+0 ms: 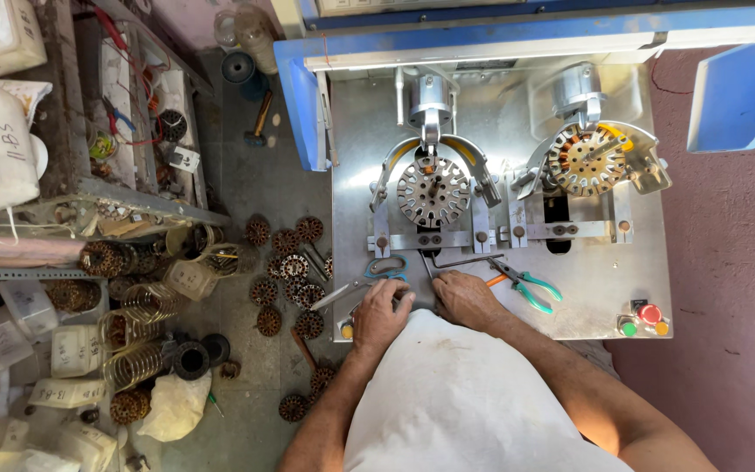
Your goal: The person uses pliers and an Allen key to insert and secure copper wire segments into slots on a circular metal stator mounted on a machine. They repeatedly adjust the wire and rotate the stator to access different slots.
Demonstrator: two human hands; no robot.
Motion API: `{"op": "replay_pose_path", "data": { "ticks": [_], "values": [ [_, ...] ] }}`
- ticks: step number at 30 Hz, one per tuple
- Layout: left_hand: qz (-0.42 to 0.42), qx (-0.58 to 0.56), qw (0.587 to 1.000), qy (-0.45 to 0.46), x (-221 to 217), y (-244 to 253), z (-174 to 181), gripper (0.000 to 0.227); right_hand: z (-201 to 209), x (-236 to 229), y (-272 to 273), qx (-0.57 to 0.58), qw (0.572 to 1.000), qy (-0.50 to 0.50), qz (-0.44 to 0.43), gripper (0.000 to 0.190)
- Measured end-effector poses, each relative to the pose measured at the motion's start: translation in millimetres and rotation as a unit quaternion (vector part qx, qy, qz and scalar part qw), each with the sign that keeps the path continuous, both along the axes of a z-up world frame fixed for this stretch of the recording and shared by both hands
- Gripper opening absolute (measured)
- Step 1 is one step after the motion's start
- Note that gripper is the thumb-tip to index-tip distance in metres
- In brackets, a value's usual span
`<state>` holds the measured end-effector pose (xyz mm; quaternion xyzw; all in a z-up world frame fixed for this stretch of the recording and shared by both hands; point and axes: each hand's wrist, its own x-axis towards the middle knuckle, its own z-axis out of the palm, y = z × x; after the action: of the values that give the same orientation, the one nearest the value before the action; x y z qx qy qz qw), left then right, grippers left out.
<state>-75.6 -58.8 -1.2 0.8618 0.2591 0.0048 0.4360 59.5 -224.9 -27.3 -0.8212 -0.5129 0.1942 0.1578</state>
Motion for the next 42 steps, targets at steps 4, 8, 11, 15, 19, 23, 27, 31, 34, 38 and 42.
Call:
{"op": "replay_pose_path", "data": {
  "ticks": [4,8,11,15,19,23,27,31,34,38,42],
  "values": [
    [-0.024,0.09,0.994,0.056,-3.9,3.3,3.2,0.025,-5.6,3.7,-10.6,0.009,1.0,0.009,-0.014,0.019],
    [-0.006,0.167,0.968,0.186,-29.8,18.4,7.8,0.037,-6.2,8.9,-17.5,-0.001,0.997,0.044,-0.061,0.017],
    [0.033,0.128,0.964,0.231,-47.3,23.4,3.8,0.047,-3.8,11.2,-22.2,-0.016,0.994,0.065,-0.09,0.015],
    [0.016,0.131,0.974,0.185,-53.8,22.4,-14.4,0.043,-1.4,12.7,-21.4,-0.031,0.992,0.073,-0.099,0.013],
    [-0.058,0.159,0.979,0.116,-70.9,39.3,-25.5,0.043,-1.8,14.3,-15.2,-0.047,0.993,0.07,-0.082,0.016],
    [0.025,0.111,0.991,0.073,-98.1,48.2,-31.2,0.06,-3.0,12.6,-13.4,-0.038,0.995,0.069,-0.057,0.023],
    [0.168,0.13,0.977,-0.009,-121.7,45.8,-40.1,0.061,-0.8,12.4,-12.3,-0.049,0.995,0.069,-0.056,0.028],
    [0.229,-0.015,0.973,0.026,-120.6,44.0,-58.7,0.056,1.3,12.1,-9.0,-0.08,0.995,0.059,-0.033,0.03],
    [0.232,0.014,0.972,0.02,-114.2,46.8,-68.1,0.057,2.0,11.9,-7.2,-0.077,0.994,0.067,-0.041,0.032],
    [0.252,-0.055,0.961,0.101,-112.9,55.5,-72.9,0.061,0.6,19.1,-6.7,-0.038,0.996,0.077,-0.018,0.038],
    [0.199,0.043,0.977,0.067,-111.1,63.7,-63.5,0.062,7.6,27.1,-12.0,-0.031,0.99,0.125,-0.065,0.049]
  ]
}}
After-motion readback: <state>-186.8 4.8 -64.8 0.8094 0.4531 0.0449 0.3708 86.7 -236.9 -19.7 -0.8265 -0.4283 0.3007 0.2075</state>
